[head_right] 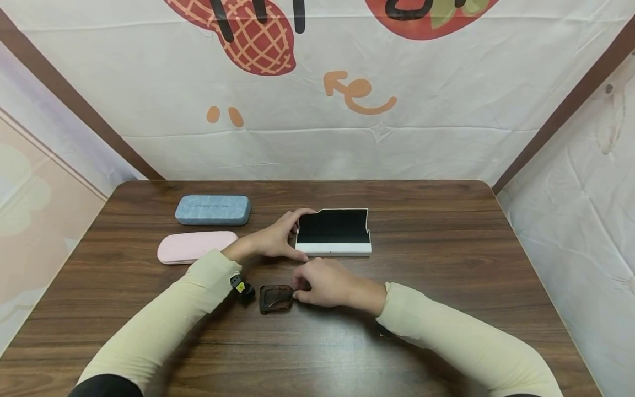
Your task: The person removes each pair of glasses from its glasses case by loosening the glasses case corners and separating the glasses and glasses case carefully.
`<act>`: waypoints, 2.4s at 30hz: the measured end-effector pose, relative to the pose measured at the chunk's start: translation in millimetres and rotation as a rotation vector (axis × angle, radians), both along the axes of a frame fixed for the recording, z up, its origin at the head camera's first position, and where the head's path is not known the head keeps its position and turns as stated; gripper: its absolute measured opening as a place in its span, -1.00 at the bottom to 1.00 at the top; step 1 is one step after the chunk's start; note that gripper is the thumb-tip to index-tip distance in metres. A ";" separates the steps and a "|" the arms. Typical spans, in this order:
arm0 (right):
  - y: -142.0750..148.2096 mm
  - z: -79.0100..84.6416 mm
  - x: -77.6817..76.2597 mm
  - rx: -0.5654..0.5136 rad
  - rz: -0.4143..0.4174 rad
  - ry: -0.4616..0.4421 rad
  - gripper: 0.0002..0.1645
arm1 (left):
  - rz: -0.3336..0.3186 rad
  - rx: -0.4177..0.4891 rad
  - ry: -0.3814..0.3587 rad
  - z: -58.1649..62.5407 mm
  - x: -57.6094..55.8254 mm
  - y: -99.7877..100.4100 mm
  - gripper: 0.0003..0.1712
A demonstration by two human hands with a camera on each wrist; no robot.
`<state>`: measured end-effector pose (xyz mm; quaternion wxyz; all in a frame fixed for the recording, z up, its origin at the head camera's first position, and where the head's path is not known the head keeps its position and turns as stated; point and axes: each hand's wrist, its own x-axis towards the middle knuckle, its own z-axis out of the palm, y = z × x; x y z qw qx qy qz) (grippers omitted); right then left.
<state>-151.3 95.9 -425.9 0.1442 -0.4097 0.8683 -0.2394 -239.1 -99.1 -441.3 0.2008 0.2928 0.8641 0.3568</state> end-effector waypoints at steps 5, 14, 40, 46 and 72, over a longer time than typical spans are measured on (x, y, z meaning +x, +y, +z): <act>0.0 0.0 0.6 0.007 -0.006 -0.004 -0.93 | -0.002 0.001 0.000 0.9 1.2 0.1 0.20; 0.6 -0.6 0.4 -0.015 0.006 -0.010 -0.95 | -0.021 0.004 -0.007 1.2 -0.4 -0.4 0.21; -0.5 -2.2 -0.8 -0.001 0.007 -0.003 -0.94 | -0.017 -0.005 -0.022 0.5 -2.2 -0.6 0.21; -0.1 -1.4 -1.2 -0.009 0.013 -0.008 -0.95 | -0.017 -0.001 -0.018 1.0 -2.3 -0.4 0.20; 7.3 10.8 1.5 -0.084 0.003 0.064 -0.90 | -0.025 -0.012 -0.019 1.2 -3.0 -0.5 0.20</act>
